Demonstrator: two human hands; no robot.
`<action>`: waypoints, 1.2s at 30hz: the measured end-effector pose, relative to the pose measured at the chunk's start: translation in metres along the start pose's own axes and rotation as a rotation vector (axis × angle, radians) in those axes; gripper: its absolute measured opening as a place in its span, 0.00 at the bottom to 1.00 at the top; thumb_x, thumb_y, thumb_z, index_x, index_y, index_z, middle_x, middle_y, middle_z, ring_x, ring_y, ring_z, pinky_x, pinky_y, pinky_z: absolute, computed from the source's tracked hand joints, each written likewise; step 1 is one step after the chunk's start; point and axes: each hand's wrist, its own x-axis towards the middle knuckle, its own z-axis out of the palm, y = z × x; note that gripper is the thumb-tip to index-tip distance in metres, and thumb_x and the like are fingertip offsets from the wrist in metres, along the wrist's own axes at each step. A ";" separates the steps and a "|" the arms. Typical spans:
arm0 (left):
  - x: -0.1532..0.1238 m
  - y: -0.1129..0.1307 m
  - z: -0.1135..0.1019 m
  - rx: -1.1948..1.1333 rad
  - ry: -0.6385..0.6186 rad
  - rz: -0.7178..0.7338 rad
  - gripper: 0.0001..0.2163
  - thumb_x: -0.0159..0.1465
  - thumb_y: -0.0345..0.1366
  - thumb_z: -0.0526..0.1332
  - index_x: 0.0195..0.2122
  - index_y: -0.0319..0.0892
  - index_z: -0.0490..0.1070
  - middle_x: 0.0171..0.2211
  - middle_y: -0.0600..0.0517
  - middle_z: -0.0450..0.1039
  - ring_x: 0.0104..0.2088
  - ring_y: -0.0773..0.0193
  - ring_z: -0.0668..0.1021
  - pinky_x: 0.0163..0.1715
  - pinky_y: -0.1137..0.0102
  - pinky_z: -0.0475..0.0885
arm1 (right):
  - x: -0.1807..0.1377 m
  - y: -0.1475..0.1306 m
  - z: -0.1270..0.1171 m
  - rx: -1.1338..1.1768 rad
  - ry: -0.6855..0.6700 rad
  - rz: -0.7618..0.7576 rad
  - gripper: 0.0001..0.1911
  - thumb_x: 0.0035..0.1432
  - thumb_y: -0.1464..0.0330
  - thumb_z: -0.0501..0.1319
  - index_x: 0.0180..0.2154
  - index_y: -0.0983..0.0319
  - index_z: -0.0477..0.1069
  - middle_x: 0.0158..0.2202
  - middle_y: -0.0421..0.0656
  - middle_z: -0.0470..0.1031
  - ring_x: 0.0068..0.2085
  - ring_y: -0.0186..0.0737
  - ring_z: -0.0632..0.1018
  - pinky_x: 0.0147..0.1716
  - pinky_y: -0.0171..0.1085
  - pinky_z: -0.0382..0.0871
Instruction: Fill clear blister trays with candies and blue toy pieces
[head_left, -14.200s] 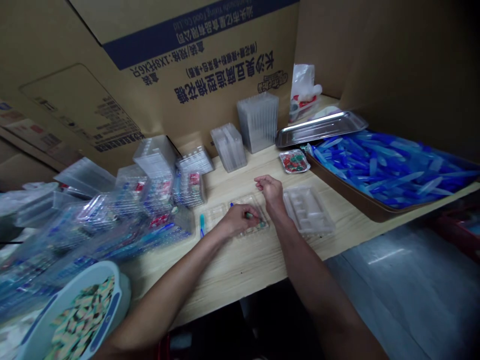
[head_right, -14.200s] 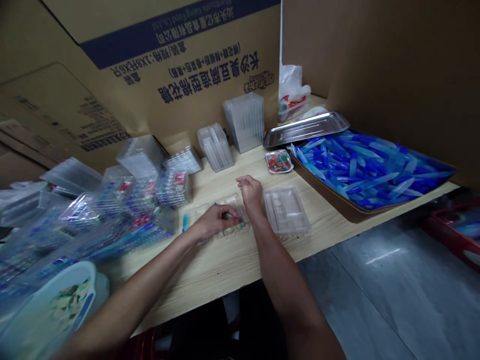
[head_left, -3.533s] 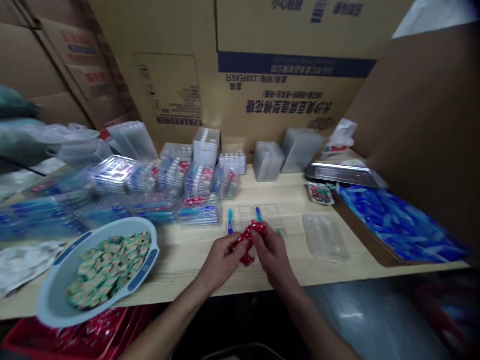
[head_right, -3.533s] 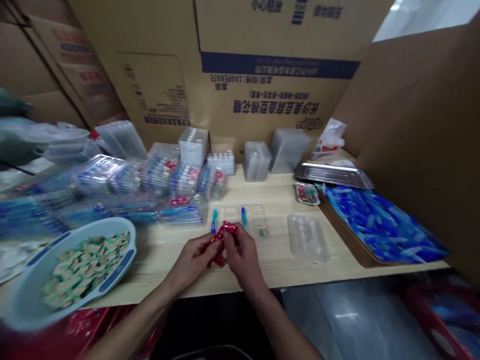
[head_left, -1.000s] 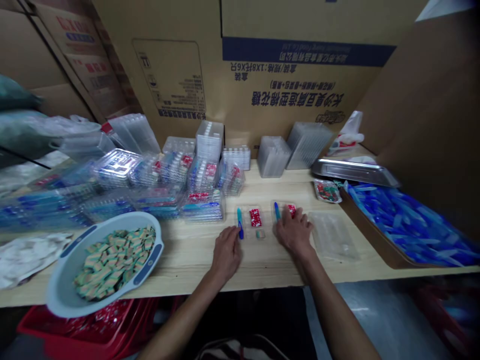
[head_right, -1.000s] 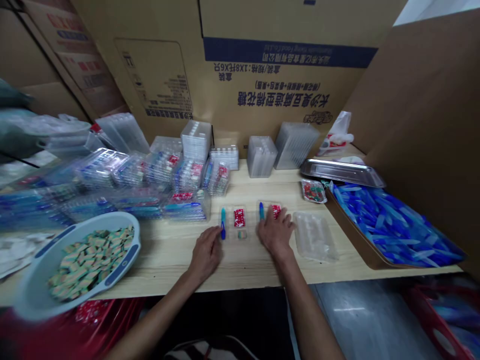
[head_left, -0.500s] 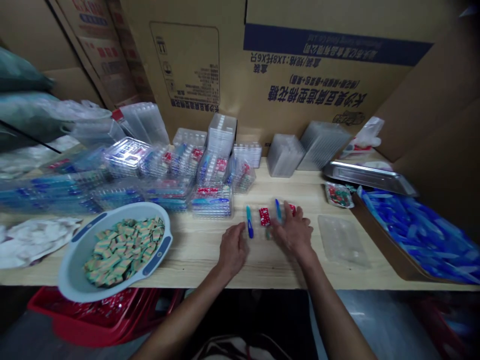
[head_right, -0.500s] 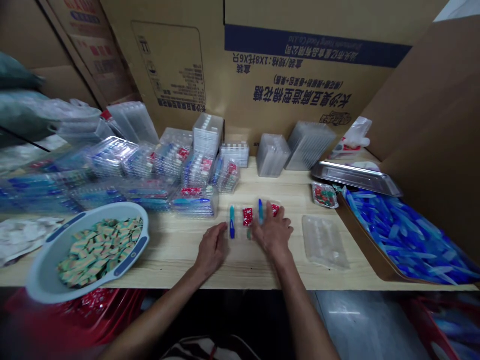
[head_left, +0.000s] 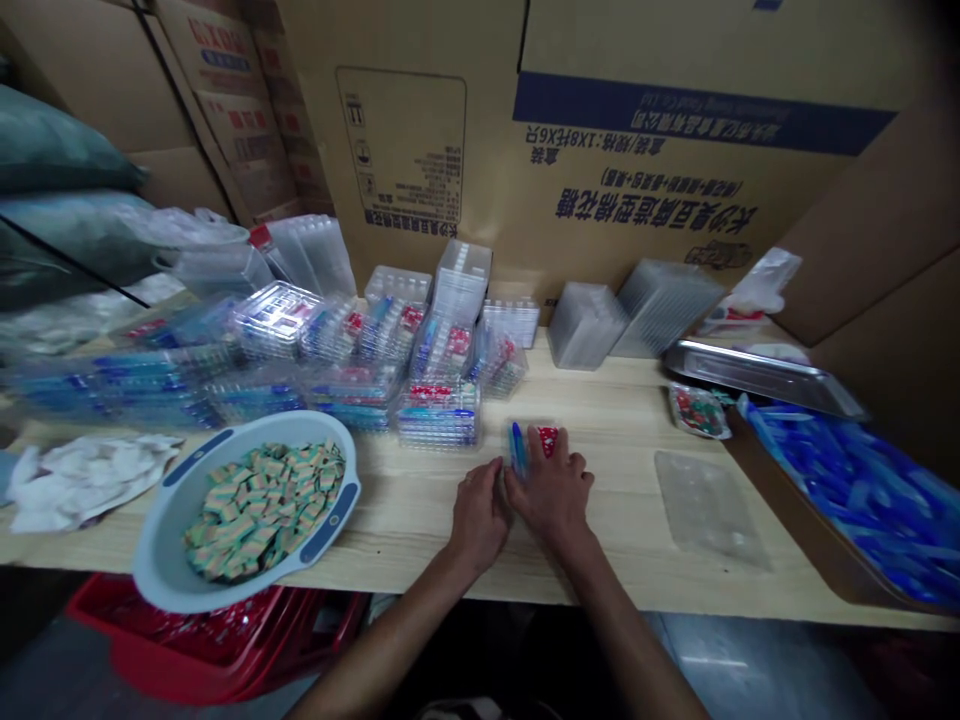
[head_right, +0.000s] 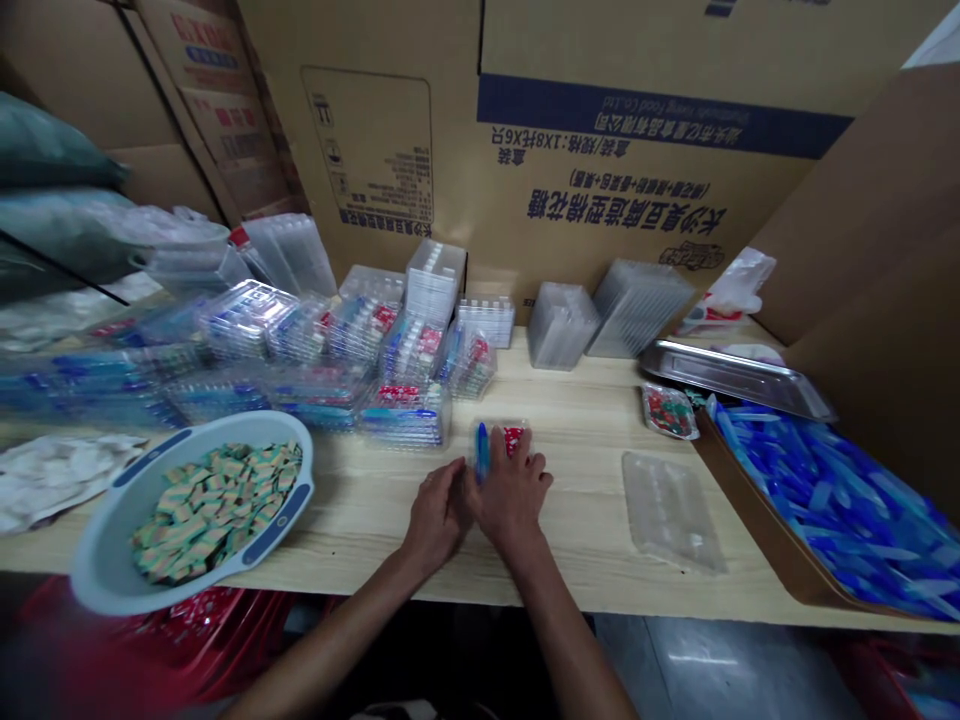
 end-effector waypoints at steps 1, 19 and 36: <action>0.000 0.001 -0.001 -0.004 0.000 -0.005 0.25 0.63 0.29 0.52 0.62 0.37 0.66 0.58 0.40 0.72 0.58 0.52 0.74 0.60 0.53 0.69 | 0.000 -0.001 0.002 -0.002 0.004 0.000 0.38 0.61 0.51 0.59 0.68 0.58 0.59 0.68 0.63 0.52 0.53 0.71 0.69 0.45 0.61 0.66; 0.027 0.024 -0.001 -0.491 0.023 -0.473 0.20 0.65 0.33 0.58 0.58 0.38 0.66 0.49 0.42 0.77 0.48 0.57 0.79 0.50 0.63 0.75 | -0.009 0.055 0.027 0.591 -0.091 0.169 0.39 0.64 0.56 0.47 0.71 0.68 0.50 0.57 0.58 0.71 0.57 0.59 0.73 0.57 0.55 0.66; 0.000 0.095 -0.041 -1.175 0.266 -0.496 0.28 0.52 0.37 0.74 0.52 0.41 0.67 0.40 0.50 0.70 0.33 0.67 0.74 0.32 0.72 0.73 | 0.004 0.061 -0.023 1.299 0.041 0.071 0.31 0.50 0.58 0.64 0.56 0.59 0.72 0.57 0.47 0.74 0.56 0.54 0.73 0.58 0.48 0.62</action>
